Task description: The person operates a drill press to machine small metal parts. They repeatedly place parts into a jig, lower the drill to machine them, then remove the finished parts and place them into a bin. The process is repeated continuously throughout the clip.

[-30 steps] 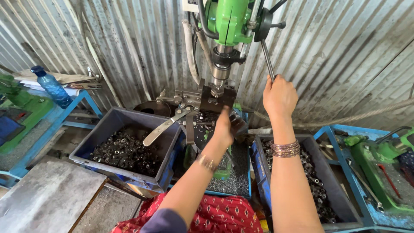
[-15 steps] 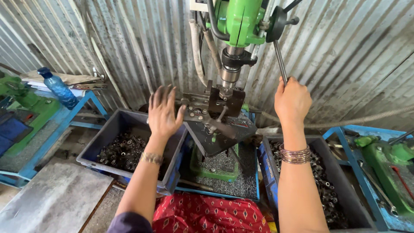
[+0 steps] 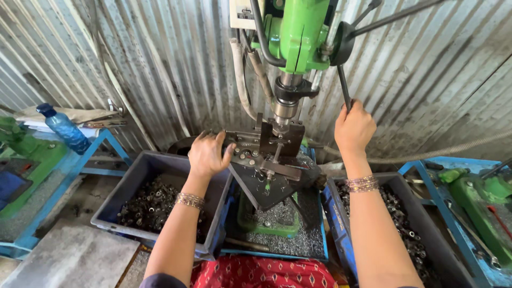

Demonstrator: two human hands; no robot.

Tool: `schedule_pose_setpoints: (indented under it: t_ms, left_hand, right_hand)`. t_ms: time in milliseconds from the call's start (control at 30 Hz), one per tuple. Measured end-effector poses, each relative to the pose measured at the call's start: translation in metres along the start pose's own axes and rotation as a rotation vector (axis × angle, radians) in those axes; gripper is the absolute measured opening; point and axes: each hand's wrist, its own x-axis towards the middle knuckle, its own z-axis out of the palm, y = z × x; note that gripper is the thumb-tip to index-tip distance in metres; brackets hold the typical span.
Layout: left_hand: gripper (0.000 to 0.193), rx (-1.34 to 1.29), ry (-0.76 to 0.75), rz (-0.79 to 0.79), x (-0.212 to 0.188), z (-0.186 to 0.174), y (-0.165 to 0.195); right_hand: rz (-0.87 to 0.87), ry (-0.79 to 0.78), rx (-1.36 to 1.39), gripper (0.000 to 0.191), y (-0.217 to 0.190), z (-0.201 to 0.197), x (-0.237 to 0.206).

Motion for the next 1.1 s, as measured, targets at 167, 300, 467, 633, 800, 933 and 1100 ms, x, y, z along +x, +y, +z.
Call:
schedule_pose_setpoints:
  t_ms: [167,300,467,633,800,933,1100]
  left_hand:
    - [0.051,-0.013,0.017,0.015,0.002,-0.002,0.001]
    - [0.051,-0.003,0.013,0.01,0.004,-0.001,0.0]
    - [0.052,-0.004,0.005,0.024,0.004,0.0,-0.002]
    - [0.052,0.018,0.025,0.033,0.005,0.002,-0.003]
    - [0.054,0.002,0.002,0.007,0.006,0.002,-0.003]
    - [0.055,0.004,0.01,0.004,0.005,0.002,-0.003]
    - [0.055,0.016,0.028,0.029,0.006,0.003,-0.005]
  right_hand:
    - [-0.019,0.071,0.025,0.017,0.017,0.039,0.009]
    - [-0.062,0.135,0.042,0.02,0.025,0.058,0.015]
    - [-0.119,0.191,0.048,0.018,0.029,0.065,0.016]
    - [-0.127,0.2,0.073,0.015,0.03,0.068,0.02]
    - [-0.149,0.223,0.1,0.014,0.028,0.07,0.021]
    - [-0.149,0.239,0.097,0.014,0.027,0.072,0.022]
    - [-0.153,0.244,0.105,0.012,0.028,0.075,0.024]
